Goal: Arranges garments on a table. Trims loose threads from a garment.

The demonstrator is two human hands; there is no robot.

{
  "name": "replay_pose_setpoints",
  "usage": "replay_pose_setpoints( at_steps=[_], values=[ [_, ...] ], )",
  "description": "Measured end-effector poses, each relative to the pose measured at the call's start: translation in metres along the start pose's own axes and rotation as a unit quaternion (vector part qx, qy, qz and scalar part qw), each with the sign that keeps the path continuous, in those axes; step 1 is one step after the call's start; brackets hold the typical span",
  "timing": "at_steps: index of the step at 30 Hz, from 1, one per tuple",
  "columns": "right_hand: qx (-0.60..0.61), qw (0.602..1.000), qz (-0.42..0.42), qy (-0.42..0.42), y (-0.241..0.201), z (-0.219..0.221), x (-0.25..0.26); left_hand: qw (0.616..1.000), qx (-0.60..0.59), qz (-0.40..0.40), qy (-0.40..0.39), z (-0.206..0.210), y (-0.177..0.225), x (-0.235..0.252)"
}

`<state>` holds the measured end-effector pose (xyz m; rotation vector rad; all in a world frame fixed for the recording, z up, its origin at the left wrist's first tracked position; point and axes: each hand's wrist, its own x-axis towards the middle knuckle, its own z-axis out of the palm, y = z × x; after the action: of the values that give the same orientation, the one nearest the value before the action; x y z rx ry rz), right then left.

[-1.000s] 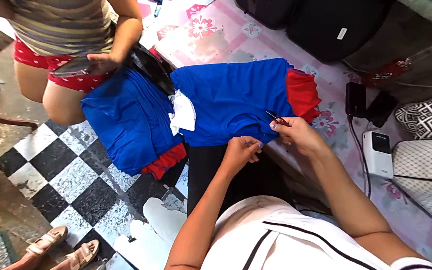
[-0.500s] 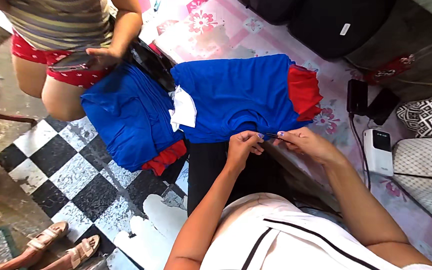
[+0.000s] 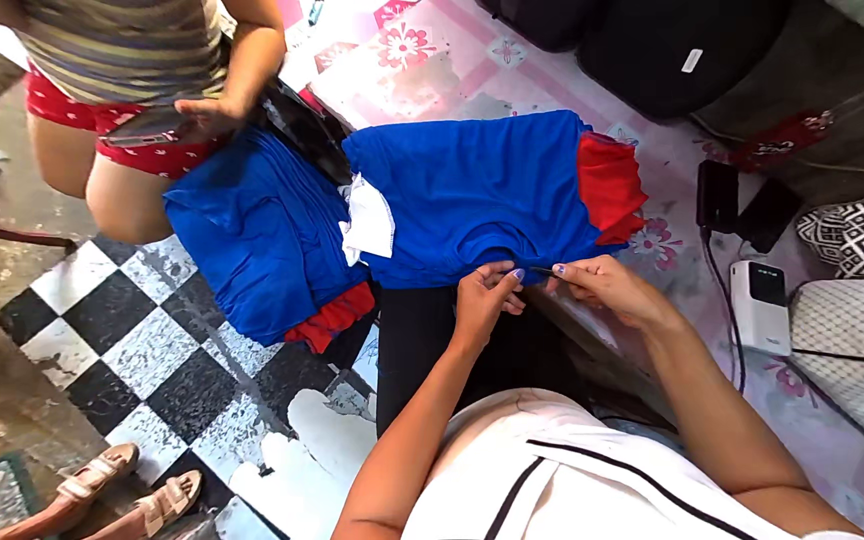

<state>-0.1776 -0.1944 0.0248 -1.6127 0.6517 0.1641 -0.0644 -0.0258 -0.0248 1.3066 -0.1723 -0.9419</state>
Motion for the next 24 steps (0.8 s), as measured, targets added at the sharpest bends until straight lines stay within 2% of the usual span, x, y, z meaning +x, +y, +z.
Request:
replay_pose_setpoints(
  at_steps=[12,19,24],
  values=[
    [-0.023,1.0,0.019,0.006,-0.008,0.015,0.001,0.996,0.035,0.079,0.002,-0.002,-0.004,0.002],
    [-0.062,0.998,0.0,0.016,-0.011,0.02,0.006,0.996,0.041,0.082,0.006,-0.003,-0.002,0.001],
    [-0.084,0.996,-0.008,0.019,-0.007,0.019,0.01,0.999,0.003,0.05,0.003,-0.002,-0.002,0.001]
  ],
)
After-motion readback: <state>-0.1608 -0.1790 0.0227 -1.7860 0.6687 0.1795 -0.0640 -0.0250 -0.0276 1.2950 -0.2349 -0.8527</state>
